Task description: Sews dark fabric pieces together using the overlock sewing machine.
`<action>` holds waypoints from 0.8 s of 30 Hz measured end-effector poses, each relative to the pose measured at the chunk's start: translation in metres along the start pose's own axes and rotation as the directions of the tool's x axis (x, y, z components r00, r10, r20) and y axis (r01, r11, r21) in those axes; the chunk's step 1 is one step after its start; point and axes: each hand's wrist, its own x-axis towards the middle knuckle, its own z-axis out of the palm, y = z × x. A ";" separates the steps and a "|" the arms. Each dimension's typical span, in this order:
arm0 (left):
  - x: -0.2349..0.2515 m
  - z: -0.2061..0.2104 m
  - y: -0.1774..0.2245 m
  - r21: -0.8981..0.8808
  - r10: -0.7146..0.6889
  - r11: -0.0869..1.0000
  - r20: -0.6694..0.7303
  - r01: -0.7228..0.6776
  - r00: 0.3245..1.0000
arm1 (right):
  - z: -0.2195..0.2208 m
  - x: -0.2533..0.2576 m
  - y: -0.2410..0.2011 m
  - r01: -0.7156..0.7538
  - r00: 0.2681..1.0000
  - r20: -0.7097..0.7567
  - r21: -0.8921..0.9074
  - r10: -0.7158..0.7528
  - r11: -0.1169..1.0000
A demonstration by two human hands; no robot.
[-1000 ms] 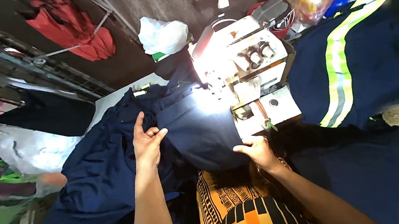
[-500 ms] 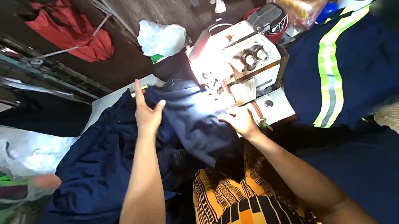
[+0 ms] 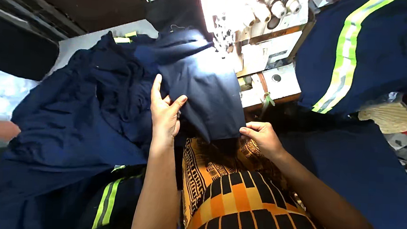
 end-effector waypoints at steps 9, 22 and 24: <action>0.013 -0.023 0.017 -0.071 0.168 0.985 0.201 -0.156 0.965 | 0.005 0.002 -0.002 -0.107 0.991 -0.055 0.190 0.119 0.976; 0.120 -0.025 0.047 -0.013 0.227 0.972 0.284 -0.233 0.931 | 0.026 0.077 -0.043 0.333 0.914 -0.242 -0.005 -0.325 0.943; 0.140 -0.024 0.055 0.039 0.216 0.971 0.287 -0.236 0.933 | 0.027 0.089 -0.056 0.437 0.857 -0.212 -0.184 -0.470 0.880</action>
